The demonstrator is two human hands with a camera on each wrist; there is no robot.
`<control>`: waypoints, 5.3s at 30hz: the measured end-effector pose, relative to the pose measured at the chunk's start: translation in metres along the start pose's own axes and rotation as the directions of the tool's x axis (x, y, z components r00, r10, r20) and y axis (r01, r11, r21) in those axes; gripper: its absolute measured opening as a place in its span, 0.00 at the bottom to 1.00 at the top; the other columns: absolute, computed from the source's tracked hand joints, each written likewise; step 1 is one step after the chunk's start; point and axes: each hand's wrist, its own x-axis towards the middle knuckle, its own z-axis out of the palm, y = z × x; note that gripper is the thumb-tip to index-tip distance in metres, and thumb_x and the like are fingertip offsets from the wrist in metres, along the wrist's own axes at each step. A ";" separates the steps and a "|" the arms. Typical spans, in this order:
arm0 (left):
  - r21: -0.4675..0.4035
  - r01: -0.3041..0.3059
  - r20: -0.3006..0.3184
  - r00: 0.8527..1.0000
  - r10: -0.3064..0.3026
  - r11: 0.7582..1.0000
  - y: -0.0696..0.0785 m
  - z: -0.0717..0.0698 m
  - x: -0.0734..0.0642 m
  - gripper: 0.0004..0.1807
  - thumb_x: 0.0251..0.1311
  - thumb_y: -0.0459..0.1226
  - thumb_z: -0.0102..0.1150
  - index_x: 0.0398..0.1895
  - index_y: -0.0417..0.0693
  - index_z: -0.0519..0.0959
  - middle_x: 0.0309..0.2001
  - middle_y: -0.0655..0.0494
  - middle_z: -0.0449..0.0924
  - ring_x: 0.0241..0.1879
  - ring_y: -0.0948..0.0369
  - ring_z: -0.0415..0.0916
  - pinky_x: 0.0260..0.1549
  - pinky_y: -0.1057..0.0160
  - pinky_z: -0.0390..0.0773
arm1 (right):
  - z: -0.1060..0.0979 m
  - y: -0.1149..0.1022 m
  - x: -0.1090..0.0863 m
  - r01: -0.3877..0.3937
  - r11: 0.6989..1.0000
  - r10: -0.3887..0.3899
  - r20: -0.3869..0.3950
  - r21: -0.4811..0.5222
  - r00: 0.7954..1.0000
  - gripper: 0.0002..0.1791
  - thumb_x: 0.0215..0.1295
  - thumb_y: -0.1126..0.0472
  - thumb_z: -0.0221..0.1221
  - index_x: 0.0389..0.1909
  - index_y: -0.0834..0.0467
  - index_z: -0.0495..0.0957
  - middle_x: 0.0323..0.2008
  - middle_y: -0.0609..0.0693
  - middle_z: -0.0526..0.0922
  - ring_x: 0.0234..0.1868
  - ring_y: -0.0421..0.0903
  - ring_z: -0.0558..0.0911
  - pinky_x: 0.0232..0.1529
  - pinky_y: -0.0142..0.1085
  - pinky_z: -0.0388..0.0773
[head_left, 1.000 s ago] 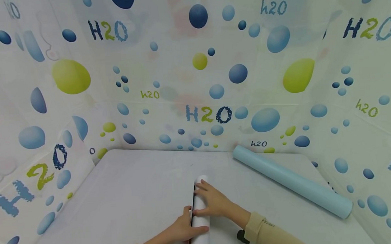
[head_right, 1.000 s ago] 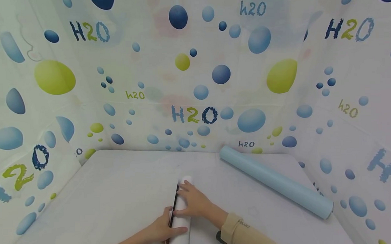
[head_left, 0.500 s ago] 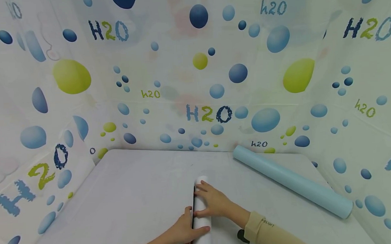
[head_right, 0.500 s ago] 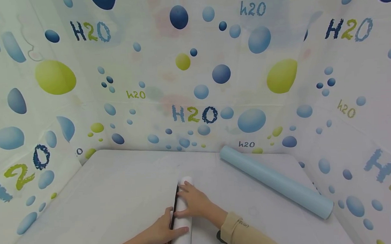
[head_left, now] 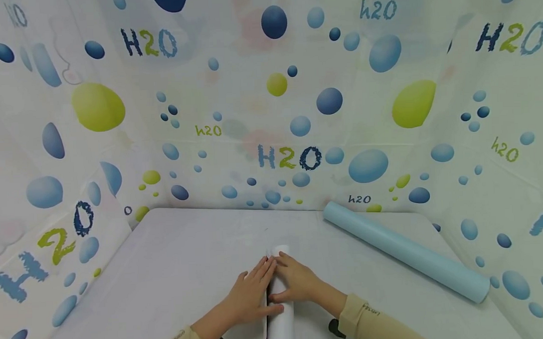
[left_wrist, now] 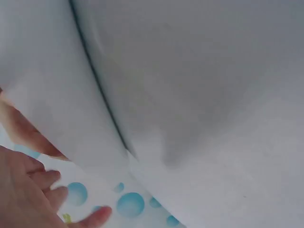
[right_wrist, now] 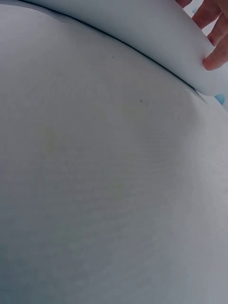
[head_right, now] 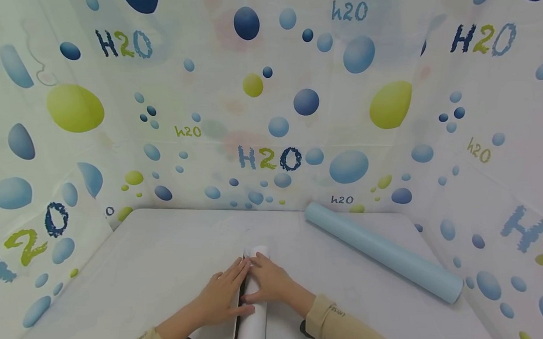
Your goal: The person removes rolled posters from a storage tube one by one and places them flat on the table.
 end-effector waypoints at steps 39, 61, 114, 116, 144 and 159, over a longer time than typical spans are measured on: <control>0.126 0.041 0.293 0.953 -0.077 0.991 -0.026 0.002 0.002 0.54 0.33 0.65 0.65 0.61 0.38 0.67 0.63 0.43 0.64 0.61 0.50 0.64 0.45 0.41 0.70 | -0.003 0.002 -0.012 -0.175 0.979 0.186 0.108 -0.106 0.977 0.48 0.33 0.23 0.59 0.58 0.44 0.71 0.70 0.54 0.48 0.62 0.73 0.54 0.35 0.65 0.71; 0.107 0.086 0.293 0.949 -0.114 0.991 -0.032 -0.005 -0.003 0.54 0.31 0.63 0.68 0.58 0.35 0.69 0.61 0.41 0.65 0.60 0.48 0.64 0.46 0.39 0.67 | -0.014 0.002 -0.022 -0.151 0.955 0.168 0.046 -0.256 0.985 0.59 0.28 0.25 0.62 0.63 0.54 0.63 0.67 0.51 0.59 0.69 0.58 0.47 0.44 0.76 0.52; 0.062 0.170 0.264 0.947 -0.180 0.984 -0.076 -0.014 -0.030 0.55 0.24 0.60 0.73 0.57 0.34 0.71 0.61 0.43 0.66 0.59 0.47 0.65 0.46 0.37 0.67 | -0.022 0.079 -0.083 -0.160 0.866 0.220 0.074 -0.473 0.973 0.54 0.27 0.25 0.60 0.57 0.54 0.69 0.59 0.48 0.70 0.66 0.53 0.58 0.51 0.69 0.54; 0.051 0.174 0.264 0.947 -0.181 0.984 -0.077 -0.015 -0.032 0.55 0.23 0.60 0.73 0.57 0.34 0.71 0.61 0.42 0.66 0.59 0.47 0.65 0.46 0.36 0.66 | -0.025 0.083 -0.085 -0.168 0.901 0.225 0.101 -0.399 0.969 0.54 0.28 0.26 0.61 0.58 0.55 0.68 0.59 0.49 0.70 0.66 0.53 0.59 0.52 0.69 0.54; 0.100 0.147 0.258 0.951 -0.168 0.984 -0.080 -0.014 -0.032 0.54 0.23 0.58 0.74 0.56 0.34 0.71 0.60 0.42 0.67 0.57 0.47 0.67 0.47 0.41 0.69 | -0.026 0.108 -0.097 -0.100 0.990 0.120 0.215 -0.100 0.969 0.67 0.25 0.25 0.63 0.67 0.59 0.57 0.67 0.57 0.57 0.67 0.60 0.54 0.57 0.67 0.47; 0.081 0.155 0.236 0.957 -0.170 0.985 -0.079 -0.010 -0.034 0.53 0.22 0.55 0.74 0.56 0.33 0.71 0.60 0.40 0.66 0.57 0.46 0.67 0.46 0.42 0.70 | -0.026 0.106 -0.098 -0.100 0.992 0.113 0.198 -0.072 0.974 0.67 0.24 0.27 0.65 0.67 0.61 0.57 0.67 0.58 0.57 0.66 0.62 0.55 0.56 0.68 0.48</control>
